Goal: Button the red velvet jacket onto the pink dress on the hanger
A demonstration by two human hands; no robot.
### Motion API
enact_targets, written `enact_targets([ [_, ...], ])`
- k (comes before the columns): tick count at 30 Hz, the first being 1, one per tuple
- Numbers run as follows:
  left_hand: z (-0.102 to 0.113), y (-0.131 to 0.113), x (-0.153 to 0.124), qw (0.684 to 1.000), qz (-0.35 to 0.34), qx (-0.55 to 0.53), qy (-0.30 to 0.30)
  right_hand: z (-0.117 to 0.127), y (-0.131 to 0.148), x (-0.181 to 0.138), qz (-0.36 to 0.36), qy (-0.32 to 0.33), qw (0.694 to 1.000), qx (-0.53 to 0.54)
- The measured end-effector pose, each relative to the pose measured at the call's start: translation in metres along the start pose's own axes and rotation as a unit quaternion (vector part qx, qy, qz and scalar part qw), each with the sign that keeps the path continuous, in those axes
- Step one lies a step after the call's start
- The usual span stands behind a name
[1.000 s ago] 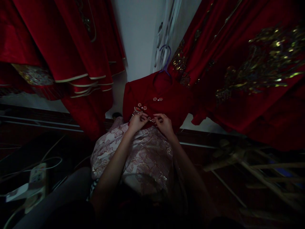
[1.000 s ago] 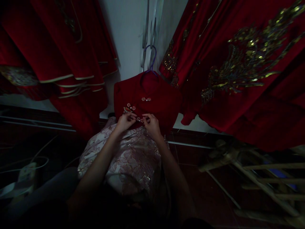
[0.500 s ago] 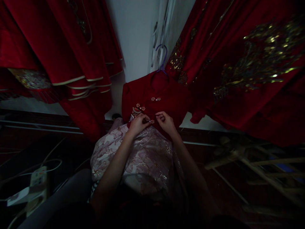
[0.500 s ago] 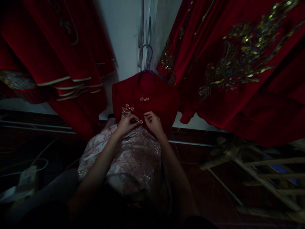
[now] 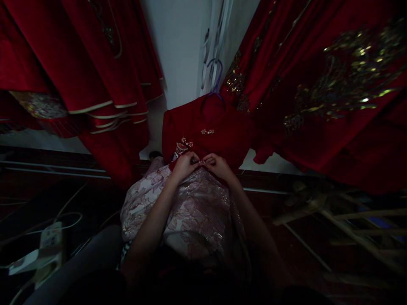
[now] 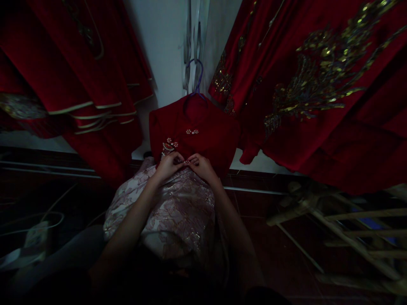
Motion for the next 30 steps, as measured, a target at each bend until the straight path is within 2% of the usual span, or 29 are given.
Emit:
enact_targets([
  [5, -0.004, 0.004, 0.000, 0.998, 0.019, -0.054, 0.022, 0.000, 0.000, 0.000, -0.007, -0.007, 1.000, 0.010],
  [18, -0.004, 0.004, 0.001, 0.994, 0.035, -0.094, 0.042, -0.001, 0.002, 0.000, -0.006, -0.011, 1.000, 0.011],
  [22, -0.009, 0.007, 0.004, 0.983, 0.063, -0.158, 0.063, 0.007, 0.004, -0.001, -0.026, 0.007, 0.999, 0.016],
  [24, -0.010, 0.010, 0.007, 0.966, 0.110, -0.233, 0.032, 0.015, 0.006, -0.001, -0.046, 0.017, 0.999, 0.020],
  [27, -0.006, 0.015, 0.014, 0.913, 0.195, -0.355, -0.035, 0.025, 0.013, -0.002, -0.082, 0.049, 0.992, 0.084],
  [30, 0.001, 0.017, 0.016, 0.866, 0.219, -0.445, -0.067, 0.028, 0.021, -0.003, -0.105, 0.113, 0.976, 0.152],
])
Point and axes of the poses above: each hand's wrist, its own x-axis towards the middle knuckle, its own z-axis out of the back of the hand, y = z × x, the point moved 1 cm from there along x, towards the middle knuckle, and after that the axes turned 11 degrees about z, right-handed, at the moved point
